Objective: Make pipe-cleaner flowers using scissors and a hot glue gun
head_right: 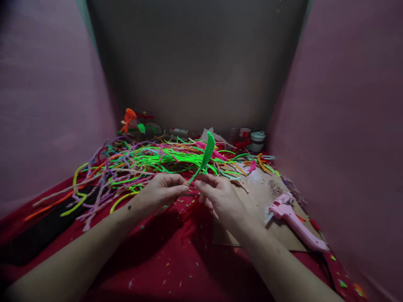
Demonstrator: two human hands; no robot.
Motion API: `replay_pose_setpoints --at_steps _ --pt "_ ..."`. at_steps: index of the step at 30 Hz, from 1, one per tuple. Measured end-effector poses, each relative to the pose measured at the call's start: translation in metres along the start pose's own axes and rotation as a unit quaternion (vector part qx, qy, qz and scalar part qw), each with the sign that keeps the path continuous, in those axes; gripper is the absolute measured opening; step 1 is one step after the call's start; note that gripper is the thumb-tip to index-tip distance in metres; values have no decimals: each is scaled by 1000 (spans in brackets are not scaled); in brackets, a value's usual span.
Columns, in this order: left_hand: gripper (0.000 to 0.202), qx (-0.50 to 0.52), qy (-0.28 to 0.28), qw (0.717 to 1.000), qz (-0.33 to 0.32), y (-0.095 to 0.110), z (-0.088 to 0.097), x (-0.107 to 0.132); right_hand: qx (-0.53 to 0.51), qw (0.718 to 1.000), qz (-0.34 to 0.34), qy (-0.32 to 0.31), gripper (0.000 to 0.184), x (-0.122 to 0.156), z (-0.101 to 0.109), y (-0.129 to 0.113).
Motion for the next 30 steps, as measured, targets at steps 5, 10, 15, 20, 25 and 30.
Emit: replay_pose_setpoints --at_steps 5,10,15,20,25,30 --pt "22 112 -52 992 9 -9 -7 0 -157 987 9 30 26 -21 0 4" --pt "27 292 -147 943 66 -20 -20 0 -169 985 19 21 30 -18 -1 4" --pt "24 284 -134 946 79 -28 -24 -3 -150 988 21 21 28 -14 -2 7" --pt "29 100 -81 992 4 -16 -22 0 -128 991 22 26 24 -11 -2 9" --pt "21 -152 12 977 -147 2 -19 6 -111 992 40 47 21 -6 -2 8" --pt "16 -247 38 938 -241 1 -21 12 -119 990 59 50 18 -4 -6 9"
Point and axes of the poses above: each hand's wrist, its own x-axis away from the middle knuckle, its own z-axis out of the back of the hand, y = z × x, the point moved 6 cm from there along -x, towards the middle knuckle, and after that the axes turned 7 degrees about x, right-handed, at the moved point
